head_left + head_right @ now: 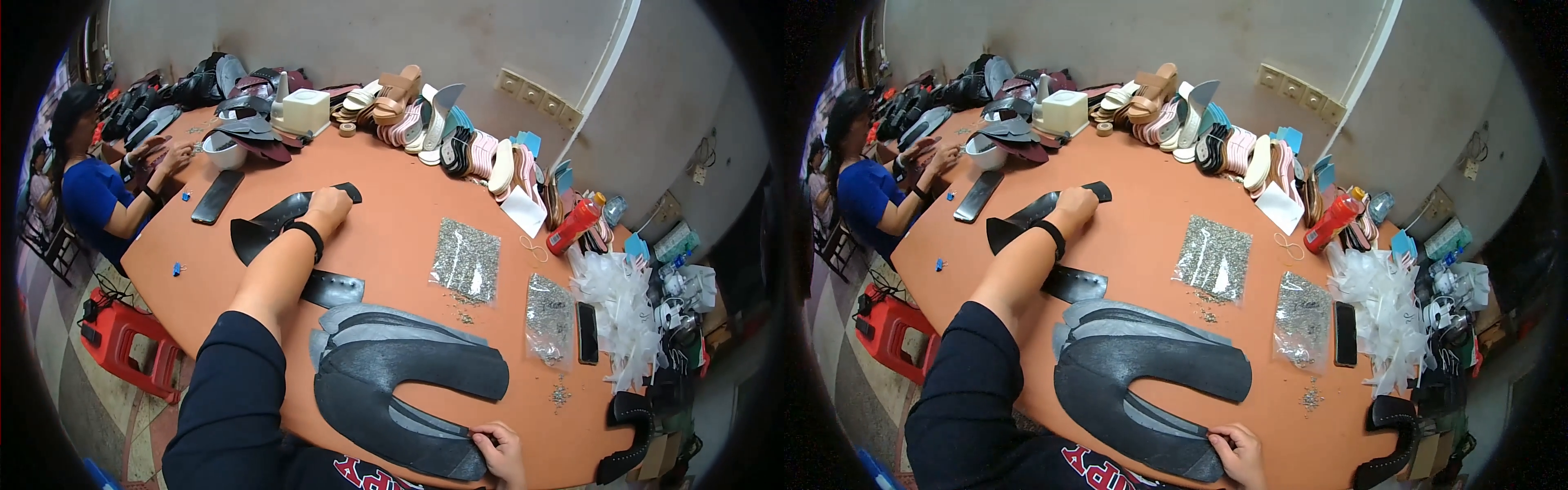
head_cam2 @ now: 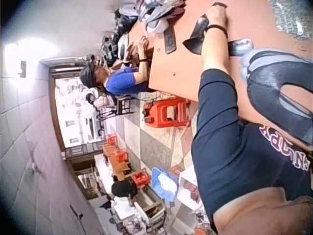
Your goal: Arranging and checking several black leather shoe upper components on a table.
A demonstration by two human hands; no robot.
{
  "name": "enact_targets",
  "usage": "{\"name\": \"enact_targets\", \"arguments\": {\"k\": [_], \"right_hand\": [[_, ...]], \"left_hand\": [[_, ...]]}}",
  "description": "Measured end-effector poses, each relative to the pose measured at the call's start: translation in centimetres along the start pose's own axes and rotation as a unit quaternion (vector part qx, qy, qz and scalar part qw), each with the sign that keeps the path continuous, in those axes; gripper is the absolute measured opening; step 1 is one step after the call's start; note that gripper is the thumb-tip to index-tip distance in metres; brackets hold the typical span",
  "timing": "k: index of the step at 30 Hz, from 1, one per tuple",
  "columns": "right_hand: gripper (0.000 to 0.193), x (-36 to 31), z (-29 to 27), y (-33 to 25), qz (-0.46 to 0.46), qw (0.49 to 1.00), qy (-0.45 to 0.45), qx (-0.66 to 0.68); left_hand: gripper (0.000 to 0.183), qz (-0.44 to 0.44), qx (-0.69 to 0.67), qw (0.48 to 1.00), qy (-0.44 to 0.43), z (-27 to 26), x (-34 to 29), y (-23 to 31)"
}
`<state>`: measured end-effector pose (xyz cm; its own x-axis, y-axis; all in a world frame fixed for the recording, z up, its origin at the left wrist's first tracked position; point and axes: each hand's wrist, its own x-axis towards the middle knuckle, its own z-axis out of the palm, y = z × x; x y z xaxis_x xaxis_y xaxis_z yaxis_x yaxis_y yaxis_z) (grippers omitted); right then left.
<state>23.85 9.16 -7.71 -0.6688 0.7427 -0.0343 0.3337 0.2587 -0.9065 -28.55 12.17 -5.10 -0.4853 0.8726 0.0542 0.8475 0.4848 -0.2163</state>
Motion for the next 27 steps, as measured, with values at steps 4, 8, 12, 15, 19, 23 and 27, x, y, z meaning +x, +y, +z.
{"name": "enact_targets", "arguments": {"k": [4,8,12,15,19,23,27], "right_hand": [[0.010,0.0,0.0,-0.1,-0.006,1.000,0.002,0.019],[0.009,-0.1,-0.3,0.4,-0.004,1.000,0.000,0.012],[0.009,0.0,-0.3,-0.3,-0.002,1.000,-0.012,-0.008],[0.008,0.0,-0.2,0.0,-0.006,1.000,0.002,-0.005],[0.008,0.1,-0.3,-0.2,-0.020,1.000,-0.011,-0.012],[0.008,-0.1,-0.3,0.2,-0.009,1.000,-0.005,0.011],[0.008,-0.2,-0.3,0.4,-0.022,1.000,-0.002,-0.008]], "left_hand": [[0.012,0.072,-0.072,0.992,0.078,0.0,-0.8,1.1],[0.013,0.189,-0.148,0.964,0.116,0.0,-2.8,1.8],[0.024,-0.075,-0.098,0.991,0.043,1.3,-4.1,-5.2],[0.036,-0.299,-0.110,0.947,0.045,-1.8,-7.2,-7.4],[0.050,-0.361,-0.136,0.919,-0.087,0.8,-9.2,-12.4],[0.067,-0.331,-0.292,0.878,-0.184,0.9,-10.2,-13.0],[0.048,-0.389,-0.429,0.807,-0.111,3.1,-9.3,-13.6]]}}
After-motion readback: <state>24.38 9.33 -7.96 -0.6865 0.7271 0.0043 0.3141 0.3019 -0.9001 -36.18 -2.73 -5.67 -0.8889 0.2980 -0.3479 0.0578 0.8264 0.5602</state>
